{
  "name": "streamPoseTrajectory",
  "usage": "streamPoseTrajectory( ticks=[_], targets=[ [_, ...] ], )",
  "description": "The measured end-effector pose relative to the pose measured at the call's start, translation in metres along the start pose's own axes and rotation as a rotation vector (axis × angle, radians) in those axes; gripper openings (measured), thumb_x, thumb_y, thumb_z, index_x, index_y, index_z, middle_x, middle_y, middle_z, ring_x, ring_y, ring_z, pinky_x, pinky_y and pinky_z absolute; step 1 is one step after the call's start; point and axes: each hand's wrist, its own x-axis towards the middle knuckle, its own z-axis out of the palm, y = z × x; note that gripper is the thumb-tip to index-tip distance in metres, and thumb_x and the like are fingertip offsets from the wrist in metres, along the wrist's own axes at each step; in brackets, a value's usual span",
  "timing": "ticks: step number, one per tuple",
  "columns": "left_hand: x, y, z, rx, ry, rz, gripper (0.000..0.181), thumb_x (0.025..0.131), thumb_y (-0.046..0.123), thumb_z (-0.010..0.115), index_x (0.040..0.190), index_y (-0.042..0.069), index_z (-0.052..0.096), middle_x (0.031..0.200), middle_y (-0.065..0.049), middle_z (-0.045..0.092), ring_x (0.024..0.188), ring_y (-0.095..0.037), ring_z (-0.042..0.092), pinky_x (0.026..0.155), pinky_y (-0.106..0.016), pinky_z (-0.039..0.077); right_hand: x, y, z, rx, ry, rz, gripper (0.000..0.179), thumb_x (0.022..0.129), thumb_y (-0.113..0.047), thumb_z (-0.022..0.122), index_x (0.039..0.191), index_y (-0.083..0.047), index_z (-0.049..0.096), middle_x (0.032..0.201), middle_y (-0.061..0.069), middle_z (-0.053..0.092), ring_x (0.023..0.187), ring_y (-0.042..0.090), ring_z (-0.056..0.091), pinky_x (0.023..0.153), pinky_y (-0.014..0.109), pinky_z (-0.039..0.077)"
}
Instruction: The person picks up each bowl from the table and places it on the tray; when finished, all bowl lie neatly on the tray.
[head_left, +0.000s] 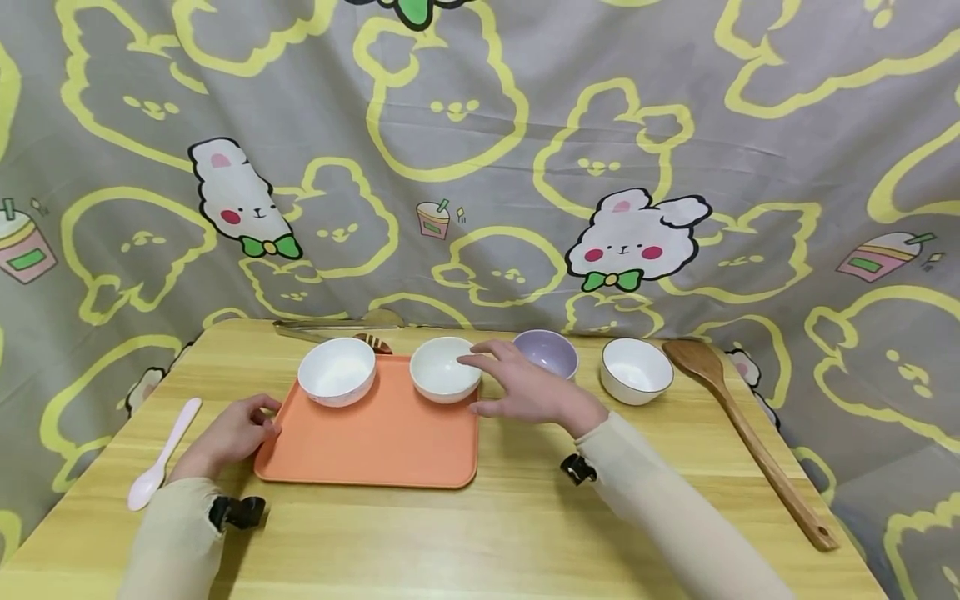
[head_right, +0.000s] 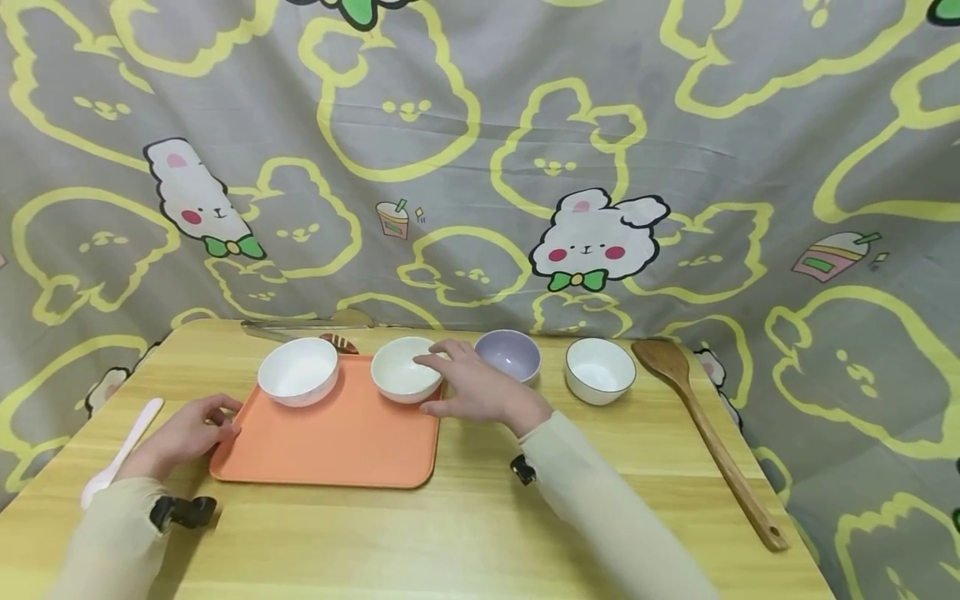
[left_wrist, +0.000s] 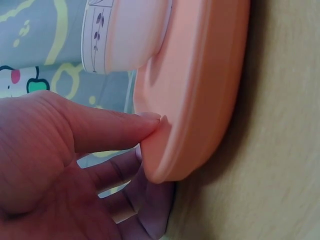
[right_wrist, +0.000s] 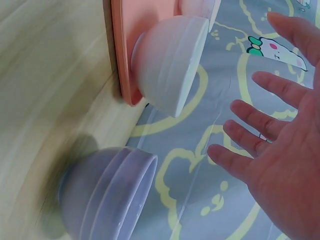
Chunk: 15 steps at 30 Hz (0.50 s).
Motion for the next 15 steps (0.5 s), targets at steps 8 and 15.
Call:
streamPoseTrajectory(
  ticks=[8, 15],
  targets=[
    [0.0, -0.001, 0.0, 0.01, 0.01, 0.011, 0.03, 0.09, 0.001, 0.059, 0.117, -0.011, 0.054, 0.087, -0.013, 0.058, 0.075, -0.026, 0.055, 0.065, -0.037, 0.046, -0.02, 0.004, 0.001, 0.014, 0.044, 0.002, 0.065, 0.089, -0.033, 0.073, 0.145, -0.013, 0.048, 0.147, 0.015, 0.037, 0.137, 0.031, 0.032, 0.107, 0.045, 0.032],
    [0.001, -0.002, 0.001, 0.006, 0.006, 0.01, 0.03, 0.09, 0.0, 0.059, 0.117, -0.011, 0.054, 0.086, -0.013, 0.058, 0.075, -0.026, 0.055, 0.065, -0.037, 0.045, -0.038, 0.01, 0.004, 0.029, 0.047, 0.024, 0.065, 0.088, -0.035, 0.073, 0.144, -0.013, 0.049, 0.144, 0.011, 0.04, 0.134, 0.028, 0.036, 0.107, 0.045, 0.031]
  ],
)
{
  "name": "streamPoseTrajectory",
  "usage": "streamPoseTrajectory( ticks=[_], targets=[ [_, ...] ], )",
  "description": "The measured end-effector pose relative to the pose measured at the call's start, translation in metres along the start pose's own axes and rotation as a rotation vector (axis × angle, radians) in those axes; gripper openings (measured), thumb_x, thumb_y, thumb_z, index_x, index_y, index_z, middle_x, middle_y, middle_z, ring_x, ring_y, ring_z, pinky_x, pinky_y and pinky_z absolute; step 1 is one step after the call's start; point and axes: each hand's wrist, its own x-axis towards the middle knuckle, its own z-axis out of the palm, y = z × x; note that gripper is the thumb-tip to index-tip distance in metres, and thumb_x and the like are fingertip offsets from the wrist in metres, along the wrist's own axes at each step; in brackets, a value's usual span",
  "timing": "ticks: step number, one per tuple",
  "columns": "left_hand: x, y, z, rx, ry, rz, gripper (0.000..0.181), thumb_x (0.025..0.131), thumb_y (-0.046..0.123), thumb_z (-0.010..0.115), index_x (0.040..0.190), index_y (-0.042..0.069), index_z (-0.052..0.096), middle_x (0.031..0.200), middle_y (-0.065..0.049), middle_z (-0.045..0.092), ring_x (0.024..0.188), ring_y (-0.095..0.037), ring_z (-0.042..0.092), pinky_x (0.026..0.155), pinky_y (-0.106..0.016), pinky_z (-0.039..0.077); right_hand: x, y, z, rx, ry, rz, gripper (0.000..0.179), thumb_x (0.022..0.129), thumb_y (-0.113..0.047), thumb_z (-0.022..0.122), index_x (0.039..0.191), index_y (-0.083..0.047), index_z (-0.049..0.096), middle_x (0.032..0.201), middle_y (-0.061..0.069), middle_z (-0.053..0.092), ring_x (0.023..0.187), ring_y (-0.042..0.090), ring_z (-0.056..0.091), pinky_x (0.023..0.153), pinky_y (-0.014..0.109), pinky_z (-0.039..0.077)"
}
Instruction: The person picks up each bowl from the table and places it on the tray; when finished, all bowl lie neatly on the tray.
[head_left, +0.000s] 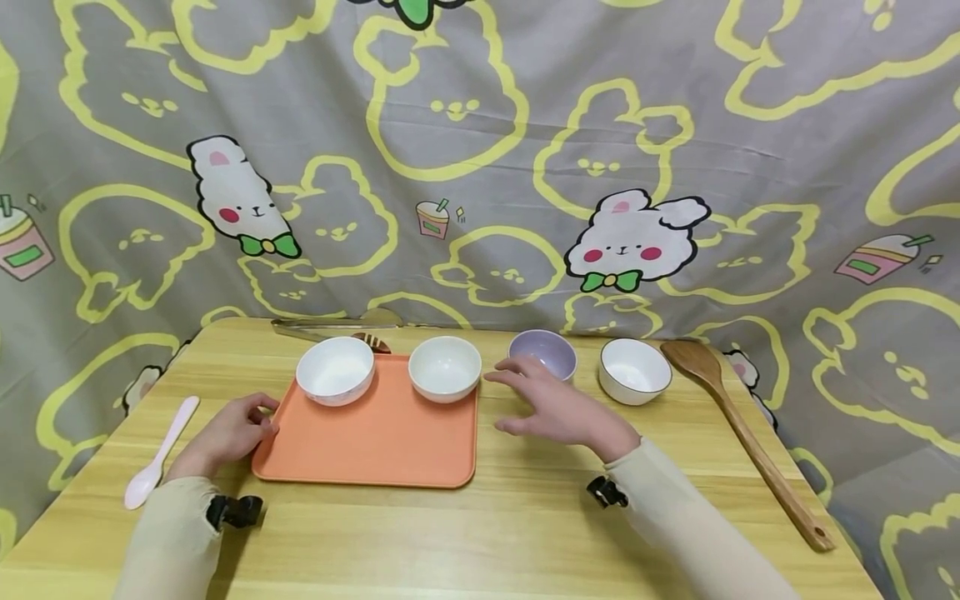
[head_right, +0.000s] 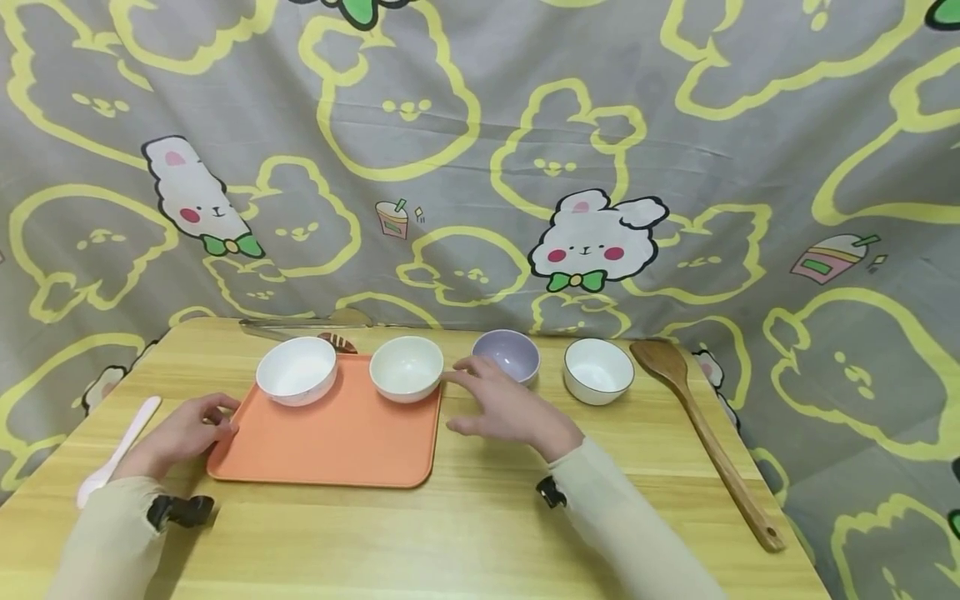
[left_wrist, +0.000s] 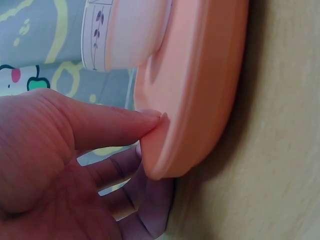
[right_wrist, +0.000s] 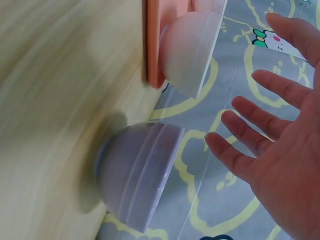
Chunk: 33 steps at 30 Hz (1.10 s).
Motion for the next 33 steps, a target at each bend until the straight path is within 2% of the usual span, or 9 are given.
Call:
streamPoseTrajectory(
  ticks=[5, 10, 23, 33],
  targets=[
    [0.001, -0.001, -0.001, 0.003, -0.007, -0.013, 0.031, 0.091, 0.002, 0.059, 0.118, -0.011, 0.054, 0.088, -0.014, 0.059, 0.077, -0.027, 0.055, 0.067, -0.038, 0.046, -0.01, 0.005, 0.005, 0.042, -0.025, 0.011, 0.064, 0.087, -0.034, 0.074, 0.143, -0.015, 0.05, 0.14, 0.006, 0.042, 0.131, 0.022, 0.039, 0.106, 0.043, 0.033],
    [0.003, -0.003, 0.0, -0.004, -0.011, -0.018, 0.032, 0.091, 0.003, 0.059, 0.119, -0.011, 0.054, 0.088, -0.014, 0.059, 0.077, -0.026, 0.055, 0.066, -0.037, 0.046, -0.018, 0.01, 0.006, 0.067, -0.028, 0.025, 0.062, 0.087, -0.031, 0.074, 0.142, -0.014, 0.051, 0.137, 0.006, 0.044, 0.127, 0.023, 0.043, 0.104, 0.044, 0.035],
    [-0.001, 0.0, -0.001, -0.015, -0.008, -0.017, 0.035, 0.091, 0.003, 0.058, 0.122, -0.013, 0.053, 0.089, -0.015, 0.06, 0.077, -0.026, 0.057, 0.065, -0.037, 0.047, -0.04, 0.028, 0.009, 0.03, -0.025, 0.043, 0.06, 0.084, -0.029, 0.077, 0.136, -0.007, 0.055, 0.133, 0.009, 0.048, 0.123, 0.026, 0.047, 0.102, 0.046, 0.037],
    [-0.001, -0.001, 0.0, -0.014, 0.007, -0.018, 0.035, 0.088, 0.002, 0.059, 0.12, -0.012, 0.054, 0.086, -0.013, 0.058, 0.074, -0.025, 0.055, 0.064, -0.036, 0.046, -0.06, 0.041, 0.01, 0.039, -0.012, 0.098, 0.063, 0.082, -0.028, 0.078, 0.137, -0.006, 0.055, 0.132, 0.008, 0.051, 0.121, 0.027, 0.05, 0.101, 0.047, 0.039]
  ],
)
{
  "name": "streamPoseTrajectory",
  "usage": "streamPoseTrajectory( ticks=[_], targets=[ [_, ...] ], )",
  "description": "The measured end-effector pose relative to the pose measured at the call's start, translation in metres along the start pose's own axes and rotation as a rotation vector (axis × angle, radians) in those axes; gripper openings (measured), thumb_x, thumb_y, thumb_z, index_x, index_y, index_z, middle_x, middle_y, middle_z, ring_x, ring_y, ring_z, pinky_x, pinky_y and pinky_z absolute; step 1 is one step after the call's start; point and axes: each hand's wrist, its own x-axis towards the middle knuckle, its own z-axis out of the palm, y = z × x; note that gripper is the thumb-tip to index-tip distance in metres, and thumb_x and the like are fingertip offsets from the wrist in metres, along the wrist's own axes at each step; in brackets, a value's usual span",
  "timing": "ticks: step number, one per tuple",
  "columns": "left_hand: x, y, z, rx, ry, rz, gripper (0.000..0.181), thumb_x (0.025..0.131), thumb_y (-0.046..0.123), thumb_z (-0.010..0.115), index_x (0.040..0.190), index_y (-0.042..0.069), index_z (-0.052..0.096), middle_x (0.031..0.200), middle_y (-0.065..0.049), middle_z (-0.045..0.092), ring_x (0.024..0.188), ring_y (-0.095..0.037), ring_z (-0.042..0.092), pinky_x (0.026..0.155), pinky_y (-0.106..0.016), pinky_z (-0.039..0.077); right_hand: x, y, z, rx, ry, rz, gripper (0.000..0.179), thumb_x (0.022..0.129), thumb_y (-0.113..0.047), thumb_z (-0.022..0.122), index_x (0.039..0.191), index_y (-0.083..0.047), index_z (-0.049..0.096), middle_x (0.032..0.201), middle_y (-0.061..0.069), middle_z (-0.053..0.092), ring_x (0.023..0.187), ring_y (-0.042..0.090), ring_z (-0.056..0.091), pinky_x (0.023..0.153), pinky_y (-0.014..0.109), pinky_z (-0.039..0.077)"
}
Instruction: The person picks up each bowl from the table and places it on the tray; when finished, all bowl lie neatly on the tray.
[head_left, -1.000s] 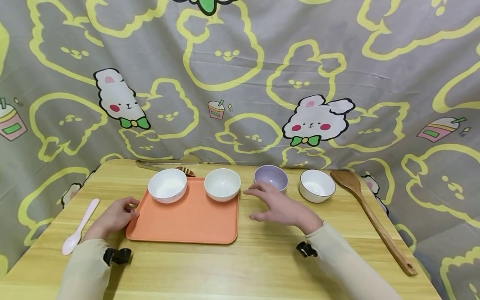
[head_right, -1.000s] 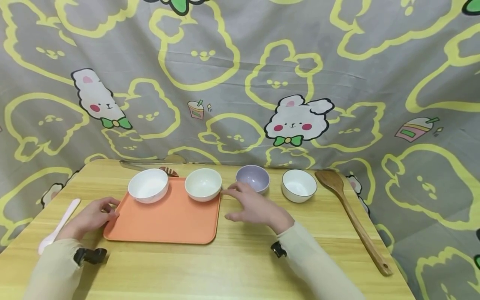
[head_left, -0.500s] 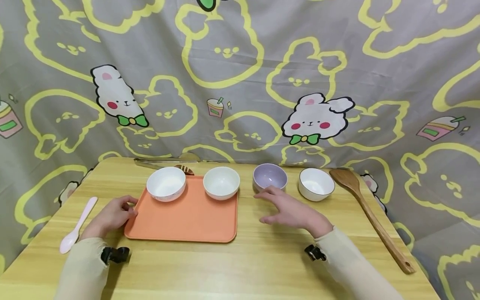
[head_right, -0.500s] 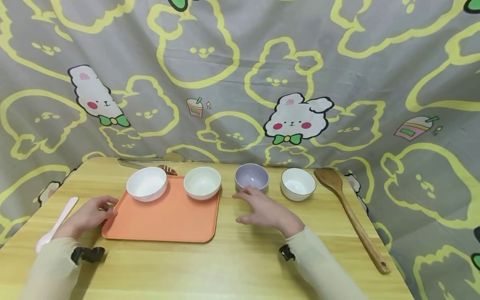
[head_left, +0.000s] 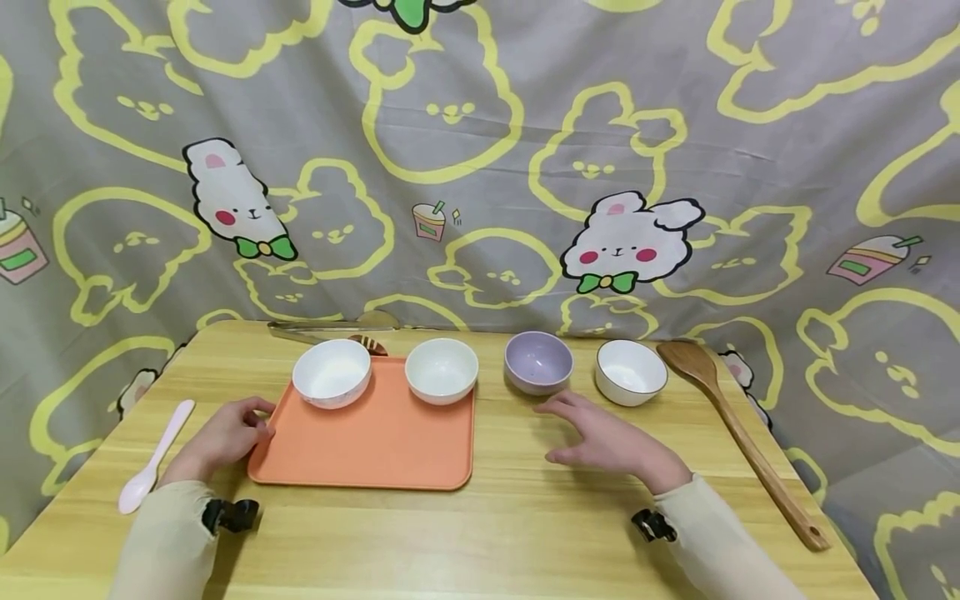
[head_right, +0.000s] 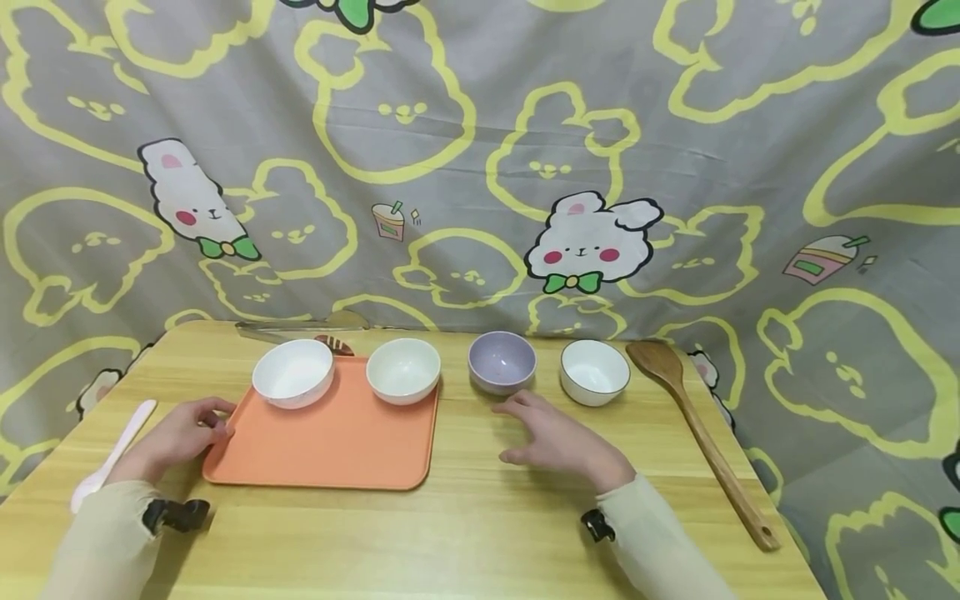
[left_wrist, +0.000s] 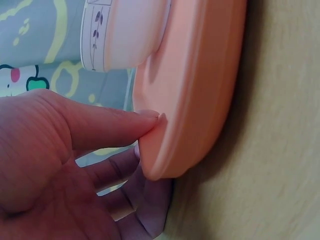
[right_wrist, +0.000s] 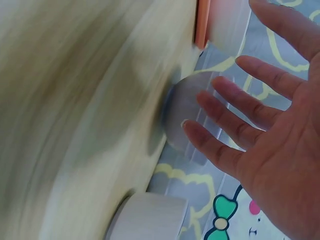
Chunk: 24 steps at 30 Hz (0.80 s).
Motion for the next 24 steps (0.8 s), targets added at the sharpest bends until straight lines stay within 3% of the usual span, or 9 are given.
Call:
streamPoseTrajectory(
  ticks=[11, 24],
  targets=[
    [0.0, 0.0, -0.002, -0.005, -0.008, 0.011, 0.032, 0.09, 0.002, 0.058, 0.119, -0.012, 0.054, 0.088, -0.014, 0.059, 0.076, -0.026, 0.056, 0.065, -0.036, 0.046, -0.019, 0.013, 0.005, 0.027, 0.014, 0.044, 0.063, 0.084, -0.028, 0.078, 0.137, -0.005, 0.054, 0.132, 0.008, 0.051, 0.121, 0.027, 0.05, 0.101, 0.049, 0.038],
    [0.0, 0.003, 0.001, -0.019, -0.015, 0.004, 0.032, 0.091, 0.002, 0.057, 0.12, -0.012, 0.052, 0.089, -0.014, 0.058, 0.077, -0.026, 0.056, 0.065, -0.037, 0.047, -0.051, 0.036, -0.006, 0.072, 0.083, 0.169, 0.065, 0.084, -0.03, 0.077, 0.138, -0.004, 0.052, 0.142, 0.023, 0.042, 0.129, 0.043, 0.041, 0.102, 0.059, 0.032]
  ],
)
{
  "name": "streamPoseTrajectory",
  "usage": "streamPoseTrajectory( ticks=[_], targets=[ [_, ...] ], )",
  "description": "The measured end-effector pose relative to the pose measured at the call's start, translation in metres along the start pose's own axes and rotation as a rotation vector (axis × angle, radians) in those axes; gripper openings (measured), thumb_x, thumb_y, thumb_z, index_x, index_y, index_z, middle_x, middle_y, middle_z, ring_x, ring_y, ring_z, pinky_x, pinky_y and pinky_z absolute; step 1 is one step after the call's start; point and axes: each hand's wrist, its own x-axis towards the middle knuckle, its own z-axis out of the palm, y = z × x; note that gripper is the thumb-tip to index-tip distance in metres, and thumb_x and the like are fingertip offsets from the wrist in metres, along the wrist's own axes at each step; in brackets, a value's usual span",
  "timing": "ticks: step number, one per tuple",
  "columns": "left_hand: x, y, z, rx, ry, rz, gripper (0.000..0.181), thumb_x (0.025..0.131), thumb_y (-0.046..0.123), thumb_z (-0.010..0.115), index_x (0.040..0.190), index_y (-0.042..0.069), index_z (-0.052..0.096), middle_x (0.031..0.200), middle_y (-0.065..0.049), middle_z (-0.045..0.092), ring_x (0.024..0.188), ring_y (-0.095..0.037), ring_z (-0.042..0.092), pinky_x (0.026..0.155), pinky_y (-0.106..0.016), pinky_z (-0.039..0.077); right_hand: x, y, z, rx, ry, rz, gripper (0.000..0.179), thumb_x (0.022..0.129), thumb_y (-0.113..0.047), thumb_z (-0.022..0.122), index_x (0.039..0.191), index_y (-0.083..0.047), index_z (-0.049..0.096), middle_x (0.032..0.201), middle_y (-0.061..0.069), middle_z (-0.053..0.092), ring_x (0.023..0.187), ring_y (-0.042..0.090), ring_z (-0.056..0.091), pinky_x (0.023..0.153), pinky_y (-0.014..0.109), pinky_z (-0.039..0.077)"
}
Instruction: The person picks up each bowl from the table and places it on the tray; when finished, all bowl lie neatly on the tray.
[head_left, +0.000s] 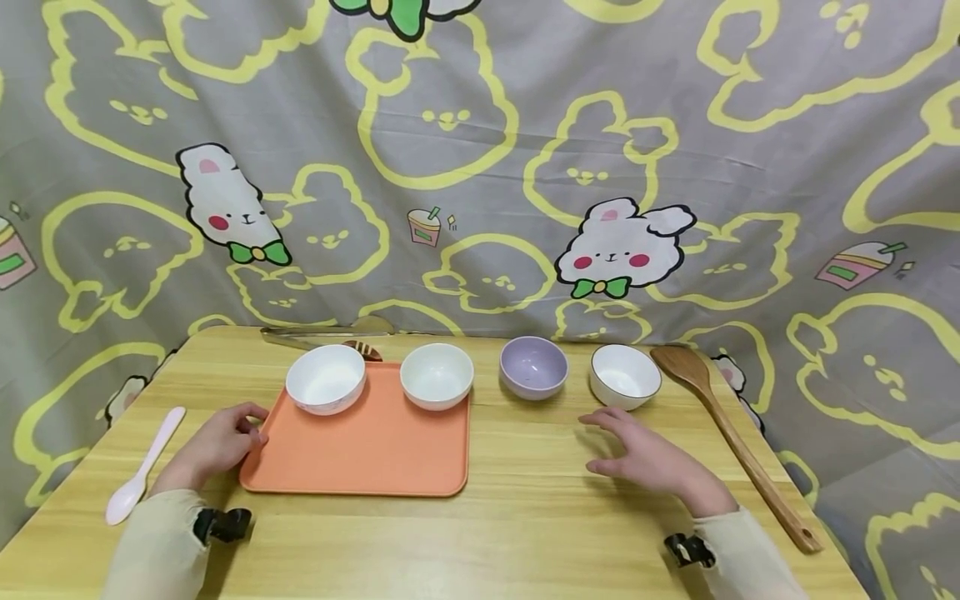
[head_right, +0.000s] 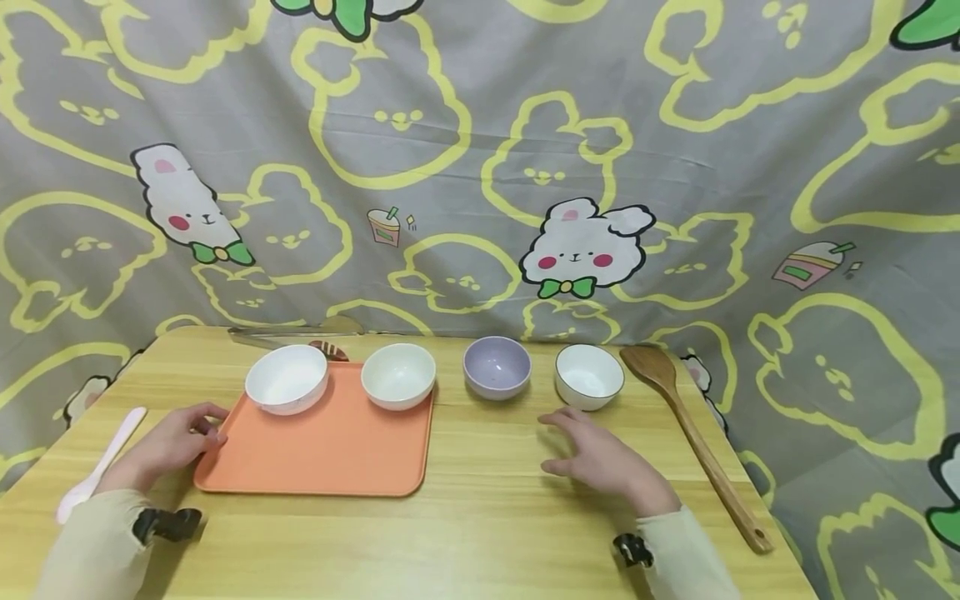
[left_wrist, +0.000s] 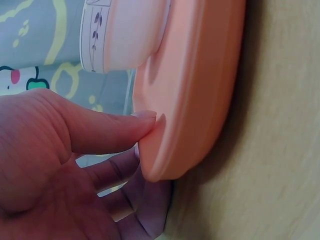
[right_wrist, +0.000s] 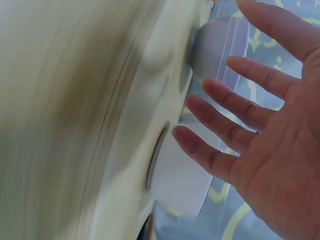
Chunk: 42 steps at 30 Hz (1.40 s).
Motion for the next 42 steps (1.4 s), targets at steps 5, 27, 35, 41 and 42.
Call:
streamPoseTrajectory(
  ticks=[5, 27, 35, 41, 42],
  targets=[
    [0.002, -0.002, 0.002, 0.014, 0.005, 0.01, 0.032, 0.091, 0.003, 0.058, 0.119, -0.012, 0.053, 0.089, -0.015, 0.058, 0.077, -0.026, 0.056, 0.065, -0.037, 0.046, -0.01, 0.007, -0.011, -0.004, 0.073, 0.019, 0.062, 0.086, -0.024, 0.077, 0.138, -0.003, 0.052, 0.137, 0.02, 0.046, 0.121, 0.041, 0.049, 0.095, 0.058, 0.04],
    [0.0, -0.003, -0.001, 0.045, 0.018, 0.045, 0.032, 0.09, 0.002, 0.059, 0.118, -0.013, 0.053, 0.087, -0.013, 0.059, 0.076, -0.026, 0.056, 0.065, -0.038, 0.046, 0.022, 0.025, -0.035, -0.135, 0.284, 0.13, 0.087, 0.084, -0.04, 0.077, 0.148, 0.001, 0.036, 0.152, 0.035, 0.015, 0.137, 0.058, 0.006, 0.102, 0.071, 0.013],
    [0.0, -0.002, -0.001, 0.044, 0.014, 0.037, 0.033, 0.09, 0.002, 0.058, 0.118, -0.013, 0.053, 0.087, -0.013, 0.059, 0.076, -0.027, 0.057, 0.065, -0.038, 0.046, 0.036, 0.029, -0.034, -0.183, 0.167, 0.218, 0.104, 0.084, -0.062, 0.066, 0.155, -0.002, 0.02, 0.157, 0.032, -0.001, 0.137, 0.057, -0.012, 0.094, 0.08, -0.002],
    [0.0, -0.002, -0.001, 0.047, 0.015, 0.038, 0.032, 0.089, 0.003, 0.058, 0.117, -0.012, 0.054, 0.087, -0.013, 0.059, 0.076, -0.027, 0.057, 0.066, -0.038, 0.046, 0.048, 0.032, -0.036, -0.248, 0.13, 0.271, 0.103, 0.085, -0.067, 0.059, 0.156, -0.005, 0.018, 0.157, 0.031, -0.001, 0.137, 0.058, -0.011, 0.093, 0.081, 0.001],
    [0.0, -0.002, -0.001, 0.05, 0.017, 0.04, 0.032, 0.089, 0.003, 0.058, 0.117, -0.012, 0.054, 0.087, -0.014, 0.059, 0.076, -0.027, 0.057, 0.066, -0.038, 0.046, 0.05, 0.033, -0.037, -0.253, 0.125, 0.278, 0.103, 0.085, -0.067, 0.059, 0.157, -0.006, 0.017, 0.156, 0.032, -0.001, 0.136, 0.059, -0.011, 0.092, 0.082, 0.001]
  ],
)
